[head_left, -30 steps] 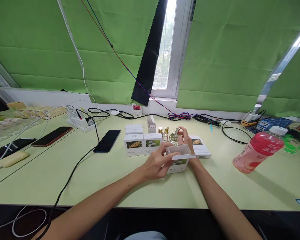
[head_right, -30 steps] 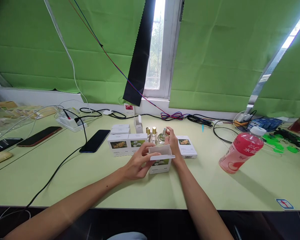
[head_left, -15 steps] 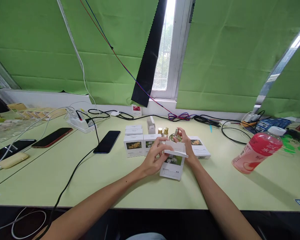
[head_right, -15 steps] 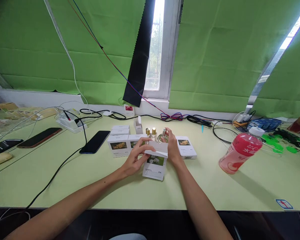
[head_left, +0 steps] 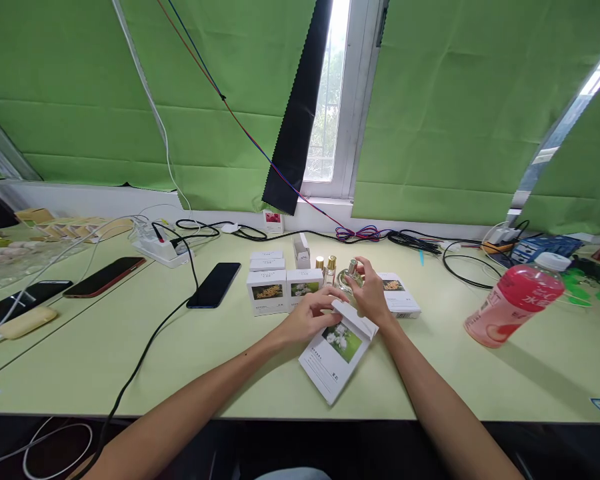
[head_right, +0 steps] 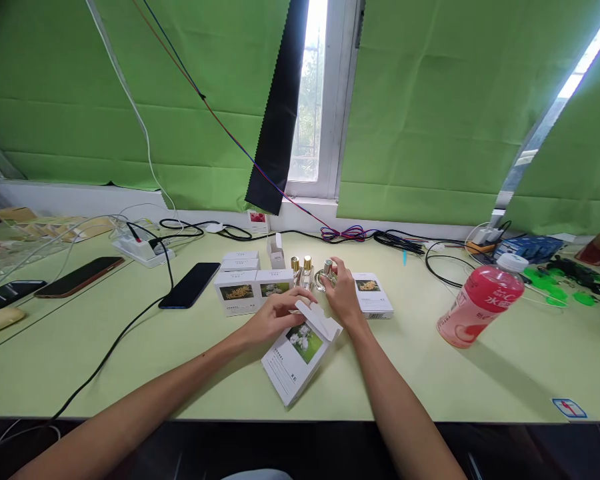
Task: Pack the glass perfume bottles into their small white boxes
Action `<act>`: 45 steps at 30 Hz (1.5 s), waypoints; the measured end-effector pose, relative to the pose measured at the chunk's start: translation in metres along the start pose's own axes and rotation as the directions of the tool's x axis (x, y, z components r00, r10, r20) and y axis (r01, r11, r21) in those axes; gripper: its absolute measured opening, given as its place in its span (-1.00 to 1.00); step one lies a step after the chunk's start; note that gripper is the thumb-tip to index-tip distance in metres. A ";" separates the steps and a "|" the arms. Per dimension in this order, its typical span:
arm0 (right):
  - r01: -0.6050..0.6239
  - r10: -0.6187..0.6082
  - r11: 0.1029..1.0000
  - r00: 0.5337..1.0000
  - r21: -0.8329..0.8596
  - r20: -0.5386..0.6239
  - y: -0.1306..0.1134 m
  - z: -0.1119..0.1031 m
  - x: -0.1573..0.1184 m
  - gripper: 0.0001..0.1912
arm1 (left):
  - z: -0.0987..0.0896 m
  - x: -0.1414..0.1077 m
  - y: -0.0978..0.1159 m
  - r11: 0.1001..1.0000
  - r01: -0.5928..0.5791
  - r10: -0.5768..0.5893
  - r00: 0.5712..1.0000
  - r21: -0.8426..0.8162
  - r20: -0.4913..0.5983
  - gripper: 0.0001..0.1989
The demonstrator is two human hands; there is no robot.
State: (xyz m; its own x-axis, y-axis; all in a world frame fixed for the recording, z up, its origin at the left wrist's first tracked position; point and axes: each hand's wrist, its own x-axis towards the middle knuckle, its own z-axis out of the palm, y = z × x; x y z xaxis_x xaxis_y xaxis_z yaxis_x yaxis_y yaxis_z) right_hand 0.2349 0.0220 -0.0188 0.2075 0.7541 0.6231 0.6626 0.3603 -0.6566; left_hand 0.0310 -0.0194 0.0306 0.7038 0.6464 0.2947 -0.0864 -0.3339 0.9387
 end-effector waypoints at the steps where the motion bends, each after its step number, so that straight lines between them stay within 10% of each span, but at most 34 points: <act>1: -0.008 0.008 1.000 1.000 0.003 0.004 -0.001 0.000 0.000 -0.51 | 0.001 0.000 -0.001 1.000 0.014 -0.015 1.000 0.014 0.006 -0.82; 14: -0.023 0.022 0.999 0.999 0.029 0.027 -0.001 0.000 0.000 -0.51 | 0.005 0.000 -0.010 0.921 -0.025 0.020 1.000 0.388 0.017 -0.80; 28: -0.021 0.023 0.999 0.999 -0.046 0.048 -0.004 0.000 -0.001 -0.51 | 0.005 -0.004 -0.015 0.529 -0.374 0.305 0.922 0.762 0.240 -0.73; 45: -0.021 0.025 0.996 0.999 -0.081 0.045 -0.005 -0.001 -0.001 -0.61 | 0.010 -0.008 -0.019 0.632 -0.427 0.312 0.904 0.647 0.293 -0.72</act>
State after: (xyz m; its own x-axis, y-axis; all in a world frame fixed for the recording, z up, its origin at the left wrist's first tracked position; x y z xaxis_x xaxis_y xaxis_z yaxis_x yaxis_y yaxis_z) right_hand 0.2317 0.0191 -0.0161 0.1911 0.7867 0.5870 0.7143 0.2987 -0.6328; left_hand 0.0337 -0.0253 0.0087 0.8157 0.2794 0.5065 0.1006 -0.9308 0.3515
